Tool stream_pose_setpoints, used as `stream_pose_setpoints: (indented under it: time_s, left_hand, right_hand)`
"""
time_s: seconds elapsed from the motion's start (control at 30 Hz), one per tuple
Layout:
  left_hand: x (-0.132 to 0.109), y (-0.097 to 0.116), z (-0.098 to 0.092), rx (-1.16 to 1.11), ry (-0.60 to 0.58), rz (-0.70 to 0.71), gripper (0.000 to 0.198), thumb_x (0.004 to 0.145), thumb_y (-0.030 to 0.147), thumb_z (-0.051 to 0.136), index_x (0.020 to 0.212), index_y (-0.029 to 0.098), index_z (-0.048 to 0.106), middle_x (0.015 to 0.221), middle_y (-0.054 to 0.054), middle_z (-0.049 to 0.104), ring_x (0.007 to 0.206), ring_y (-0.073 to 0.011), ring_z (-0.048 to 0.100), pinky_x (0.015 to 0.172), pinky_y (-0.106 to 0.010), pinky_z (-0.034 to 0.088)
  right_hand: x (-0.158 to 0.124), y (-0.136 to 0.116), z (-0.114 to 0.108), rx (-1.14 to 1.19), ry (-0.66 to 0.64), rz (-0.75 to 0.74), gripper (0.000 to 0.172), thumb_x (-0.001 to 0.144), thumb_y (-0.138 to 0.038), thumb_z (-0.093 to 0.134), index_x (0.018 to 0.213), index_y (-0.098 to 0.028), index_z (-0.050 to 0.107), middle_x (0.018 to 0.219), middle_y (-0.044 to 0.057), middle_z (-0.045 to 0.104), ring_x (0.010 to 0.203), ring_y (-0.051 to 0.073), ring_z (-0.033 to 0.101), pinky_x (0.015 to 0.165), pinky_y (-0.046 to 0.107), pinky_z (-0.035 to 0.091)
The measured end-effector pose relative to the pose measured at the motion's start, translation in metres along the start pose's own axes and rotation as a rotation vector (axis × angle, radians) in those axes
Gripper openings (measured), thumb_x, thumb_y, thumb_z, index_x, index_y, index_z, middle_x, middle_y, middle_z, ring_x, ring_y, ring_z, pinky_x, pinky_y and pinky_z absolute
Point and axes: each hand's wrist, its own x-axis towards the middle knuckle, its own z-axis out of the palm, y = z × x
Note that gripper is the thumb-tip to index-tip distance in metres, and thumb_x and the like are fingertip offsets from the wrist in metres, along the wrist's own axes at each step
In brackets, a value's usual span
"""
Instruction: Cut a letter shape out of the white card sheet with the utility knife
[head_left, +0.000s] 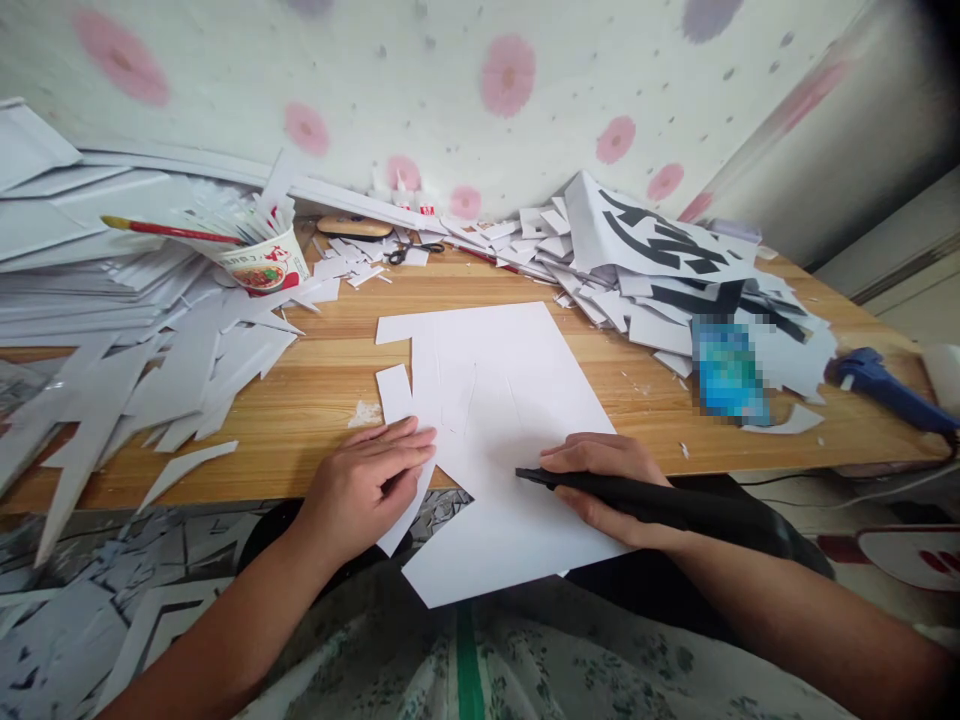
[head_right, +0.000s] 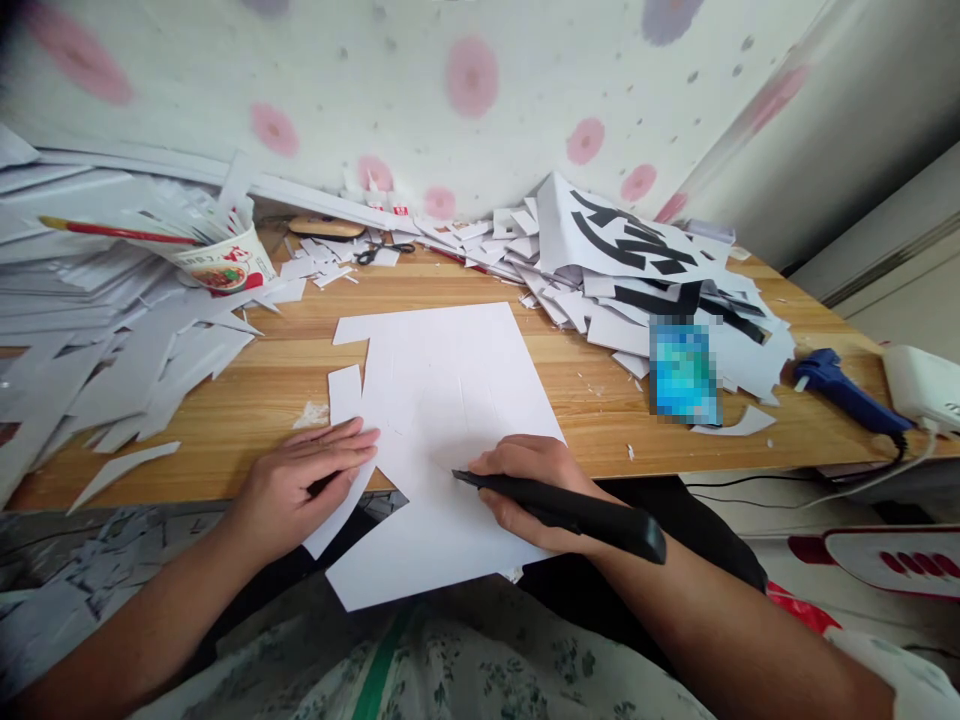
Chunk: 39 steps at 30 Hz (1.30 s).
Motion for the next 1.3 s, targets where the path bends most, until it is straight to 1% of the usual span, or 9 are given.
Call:
stream_pose_setpoints:
  time_s: [0.2,0.3,0.43,0.57,0.8,0.9,1.03,1.17,1.3]
  left_hand:
    - [-0.002,0.012,-0.014,0.072,-0.17,-0.038,0.032,0.086,0.027,0.056,0.116,0.021,0.064,0.128,-0.002,0.064,0.126,-0.025,0.056,0.105,-0.048,0.053]
    - [-0.01,0.022,-0.021,0.184,-0.207,-0.063,0.04,0.085,0.032,0.058,0.123,0.022,0.06,0.141,-0.005,0.053,0.132,-0.0286,0.049,0.106,-0.05,0.052]
    - [-0.022,0.032,-0.019,0.244,-0.171,-0.049,0.043,0.083,0.029,0.057,0.126,0.02,0.058,0.143,-0.008,0.05,0.132,-0.0301,0.049,0.104,-0.05,0.054]
    - [-0.021,0.032,-0.018,0.184,-0.092,-0.06,0.039,0.083,0.011,0.045,0.115,0.02,0.063,0.133,-0.007,0.06,0.123,-0.0231,0.057,0.102,-0.04,0.056]
    - [-0.013,-0.005,-0.045,0.126,-0.147,-0.057,0.032,0.084,0.016,0.053,0.11,0.027,0.068,0.129,-0.003,0.063,0.119,-0.0219,0.061,0.102,-0.039,0.055]
    - [-0.004,-0.012,-0.047,0.11,-0.106,-0.015,0.026,0.089,0.022,0.053,0.109,0.025,0.069,0.122,-0.003,0.067,0.118,-0.0224,0.061,0.102,-0.042,0.056]
    - [0.015,-0.007,-0.035,0.119,-0.177,0.022,0.025,0.09,0.022,0.054,0.109,0.022,0.069,0.121,-0.004,0.068,0.117,-0.0254,0.06,0.102,-0.048,0.055]
    - [0.031,-0.006,-0.022,0.119,-0.271,-0.052,0.028,0.089,0.025,0.058,0.117,0.023,0.065,0.13,-0.007,0.061,0.124,-0.0273,0.054,0.104,-0.05,0.053]
    - [0.036,-0.012,-0.017,0.106,-0.304,-0.073,0.03,0.089,0.027,0.059,0.118,0.025,0.064,0.136,-0.008,0.056,0.13,-0.0291,0.049,0.105,-0.051,0.051]
  right_hand:
    - [0.001,0.015,-0.026,0.509,0.893,0.314,0.01,0.072,-0.019,0.068,0.08,-0.024,0.07,0.073,0.0,0.072,0.051,0.012,0.062,0.043,0.022,0.043]
    - [0.003,0.027,-0.033,0.601,1.005,0.493,0.012,0.063,-0.02,0.074,0.073,-0.02,0.068,0.064,-0.001,0.067,0.045,0.01,0.057,0.039,0.02,0.039]
    - [0.005,0.031,-0.024,0.661,0.947,0.586,0.018,0.063,-0.025,0.079,0.076,-0.019,0.068,0.06,0.0,0.065,0.047,0.012,0.057,0.039,0.023,0.041]
    - [0.006,0.025,-0.009,0.606,0.855,0.598,0.019,0.068,-0.029,0.077,0.082,-0.018,0.07,0.058,0.0,0.063,0.049,0.014,0.056,0.039,0.024,0.041]
    - [0.007,0.016,-0.003,0.342,0.67,0.506,0.019,0.079,-0.033,0.073,0.091,-0.018,0.069,0.061,0.001,0.063,0.053,0.014,0.057,0.046,0.026,0.045]
    - [0.027,0.008,-0.005,0.252,0.477,0.414,0.022,0.082,-0.035,0.071,0.097,-0.02,0.069,0.069,0.002,0.067,0.059,0.015,0.061,0.053,0.028,0.05]
    - [0.073,0.001,0.004,0.108,0.157,0.272,0.019,0.082,-0.032,0.07,0.096,-0.019,0.07,0.075,0.003,0.069,0.065,0.015,0.063,0.059,0.028,0.051]
    - [0.106,0.013,0.019,0.12,0.052,0.206,0.017,0.082,-0.029,0.066,0.096,-0.018,0.068,0.083,0.004,0.072,0.073,0.016,0.066,0.065,0.029,0.052]
    - [0.111,0.028,0.029,0.155,0.004,0.223,0.017,0.082,-0.025,0.066,0.097,-0.019,0.068,0.091,0.005,0.073,0.08,0.017,0.068,0.072,0.031,0.054]
